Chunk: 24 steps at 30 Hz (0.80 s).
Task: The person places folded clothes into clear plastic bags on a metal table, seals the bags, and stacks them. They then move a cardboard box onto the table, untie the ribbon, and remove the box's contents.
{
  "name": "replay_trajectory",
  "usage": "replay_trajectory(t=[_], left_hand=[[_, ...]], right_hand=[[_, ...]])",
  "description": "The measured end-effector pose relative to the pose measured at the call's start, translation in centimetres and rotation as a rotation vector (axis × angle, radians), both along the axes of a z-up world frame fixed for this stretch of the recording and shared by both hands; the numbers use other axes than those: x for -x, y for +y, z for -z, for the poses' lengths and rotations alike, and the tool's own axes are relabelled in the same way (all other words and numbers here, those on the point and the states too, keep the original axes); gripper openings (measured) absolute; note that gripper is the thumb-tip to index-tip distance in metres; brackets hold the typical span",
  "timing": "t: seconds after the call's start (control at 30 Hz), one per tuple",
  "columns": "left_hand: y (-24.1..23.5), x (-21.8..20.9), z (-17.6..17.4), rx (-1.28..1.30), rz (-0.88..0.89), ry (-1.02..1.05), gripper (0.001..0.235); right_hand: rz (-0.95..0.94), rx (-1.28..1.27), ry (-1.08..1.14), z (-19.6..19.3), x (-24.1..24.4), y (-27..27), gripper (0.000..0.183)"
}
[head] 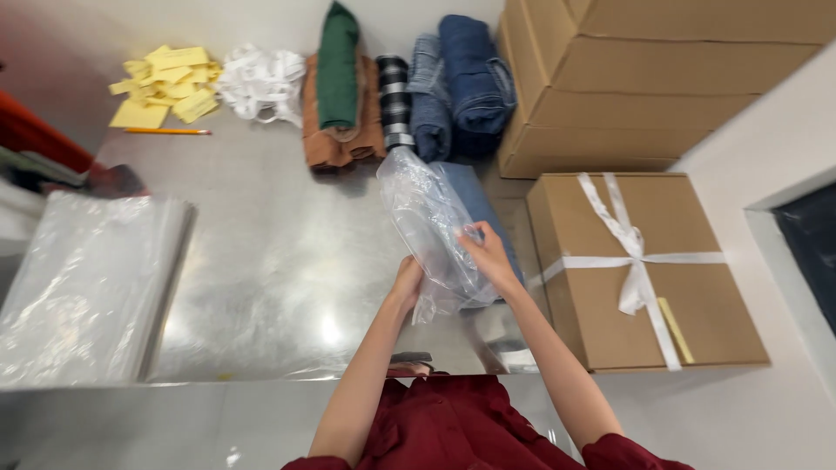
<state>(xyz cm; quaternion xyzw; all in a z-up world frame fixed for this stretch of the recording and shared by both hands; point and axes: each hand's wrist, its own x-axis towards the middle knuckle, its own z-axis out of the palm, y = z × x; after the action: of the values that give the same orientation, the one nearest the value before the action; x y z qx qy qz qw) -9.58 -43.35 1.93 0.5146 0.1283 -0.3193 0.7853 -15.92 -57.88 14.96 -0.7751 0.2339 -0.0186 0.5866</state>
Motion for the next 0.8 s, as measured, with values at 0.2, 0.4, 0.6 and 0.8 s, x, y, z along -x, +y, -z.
replay_trajectory(t=[0.2, 0.4, 0.6, 0.8], left_hand=[[12.4, 2.3, -14.0, 0.017, -0.508, -0.106, 0.013], [25.0, 0.2, -13.1, -0.219, -0.42, -0.331, 0.011], [31.2, -0.5, -7.6, -0.449, -0.061, -0.557, 0.007], [30.9, 2.4, -12.4, -0.652, 0.36, -0.827, 0.02]], right_hand=[[0.163, -0.101, -0.053, 4.2, -1.9, 6.6, 0.036], [-0.207, 0.478, 0.292, 4.1, -2.6, 13.4, 0.054], [-0.237, 0.475, -0.415, 6.2, -4.1, 23.2, 0.06], [-0.412, 0.258, 0.168, 2.5, -6.1, 31.3, 0.054]])
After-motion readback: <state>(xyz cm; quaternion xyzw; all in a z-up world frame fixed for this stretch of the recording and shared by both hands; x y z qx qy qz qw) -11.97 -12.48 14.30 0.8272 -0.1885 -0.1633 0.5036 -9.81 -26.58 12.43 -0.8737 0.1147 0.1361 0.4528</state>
